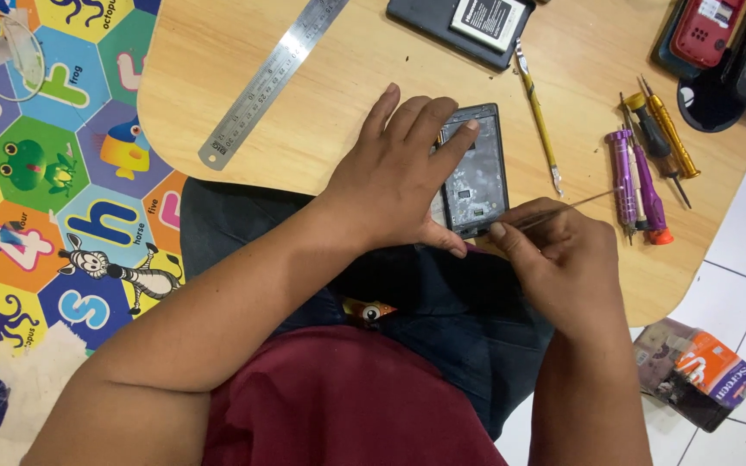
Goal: Using a small metal prying tool to separate the frame and internal components of a smartphone.
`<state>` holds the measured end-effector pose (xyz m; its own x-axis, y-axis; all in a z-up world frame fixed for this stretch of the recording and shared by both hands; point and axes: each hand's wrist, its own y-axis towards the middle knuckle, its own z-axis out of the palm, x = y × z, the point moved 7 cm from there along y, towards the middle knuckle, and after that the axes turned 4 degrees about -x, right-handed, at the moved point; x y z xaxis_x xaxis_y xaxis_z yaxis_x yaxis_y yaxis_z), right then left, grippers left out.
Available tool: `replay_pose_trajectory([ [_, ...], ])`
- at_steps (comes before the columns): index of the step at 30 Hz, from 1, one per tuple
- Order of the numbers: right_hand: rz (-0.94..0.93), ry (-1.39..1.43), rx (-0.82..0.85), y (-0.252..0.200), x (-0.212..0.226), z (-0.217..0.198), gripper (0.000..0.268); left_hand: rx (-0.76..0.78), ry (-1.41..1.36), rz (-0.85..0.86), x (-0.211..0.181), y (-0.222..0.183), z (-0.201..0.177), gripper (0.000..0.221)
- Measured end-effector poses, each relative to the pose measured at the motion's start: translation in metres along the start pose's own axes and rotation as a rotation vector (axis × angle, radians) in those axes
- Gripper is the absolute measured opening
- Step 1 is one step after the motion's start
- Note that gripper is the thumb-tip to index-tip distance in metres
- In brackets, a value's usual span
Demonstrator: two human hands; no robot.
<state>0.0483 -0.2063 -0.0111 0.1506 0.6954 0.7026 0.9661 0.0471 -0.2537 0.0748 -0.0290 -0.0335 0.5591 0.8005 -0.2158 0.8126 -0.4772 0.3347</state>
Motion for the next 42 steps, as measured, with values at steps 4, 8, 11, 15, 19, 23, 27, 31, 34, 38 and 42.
replay_pose_trajectory([
  [4,-0.137,-0.153,-0.11,-0.023,-0.019,0.013,0.015,-0.022,0.01,-0.003,0.0,-0.001,0.0,0.142],
  [8,-0.34,0.173,-0.467,-0.055,-0.023,0.025,0.004,0.031,0.006,-0.024,0.002,0.001,0.002,0.137],
  [11,-0.359,0.244,-0.544,-0.061,-0.023,0.027,0.005,0.025,-0.009,-0.011,0.0,0.0,0.0,0.133],
  [15,-0.51,-0.009,-0.539,-0.061,-0.002,0.022,0.003,-0.004,-0.009,-0.019,0.001,0.001,-0.001,0.13],
  [19,-0.65,-0.316,-0.55,-0.068,0.002,0.043,0.006,-0.034,0.003,-0.019,0.001,0.002,-0.005,0.125],
  [23,-0.848,-0.161,-0.744,-0.078,0.003,0.051,0.008,-0.009,0.04,-0.018,0.001,0.002,-0.004,0.125],
  [27,-0.595,-0.141,-0.569,-0.065,0.002,0.031,0.002,0.009,0.024,-0.017,0.001,0.003,-0.003,0.128],
  [31,-0.3,-0.065,-0.346,-0.035,-0.001,0.002,0.001,-0.023,0.033,-0.015,-0.001,0.002,0.0,0.129],
  [34,-0.137,-0.09,-0.114,-0.008,-0.004,-0.001,0.011,-0.041,0.062,-0.029,0.001,0.001,-0.003,0.128],
  [38,0.066,0.019,0.059,0.011,-0.007,0.003,0.005,-0.051,0.049,-0.004,0.002,-0.001,-0.003,0.132],
  [42,0.104,-0.123,0.155,0.017,0.006,0.003,0.009,-0.021,0.042,-0.003,0.001,0.0,0.001,0.137],
])
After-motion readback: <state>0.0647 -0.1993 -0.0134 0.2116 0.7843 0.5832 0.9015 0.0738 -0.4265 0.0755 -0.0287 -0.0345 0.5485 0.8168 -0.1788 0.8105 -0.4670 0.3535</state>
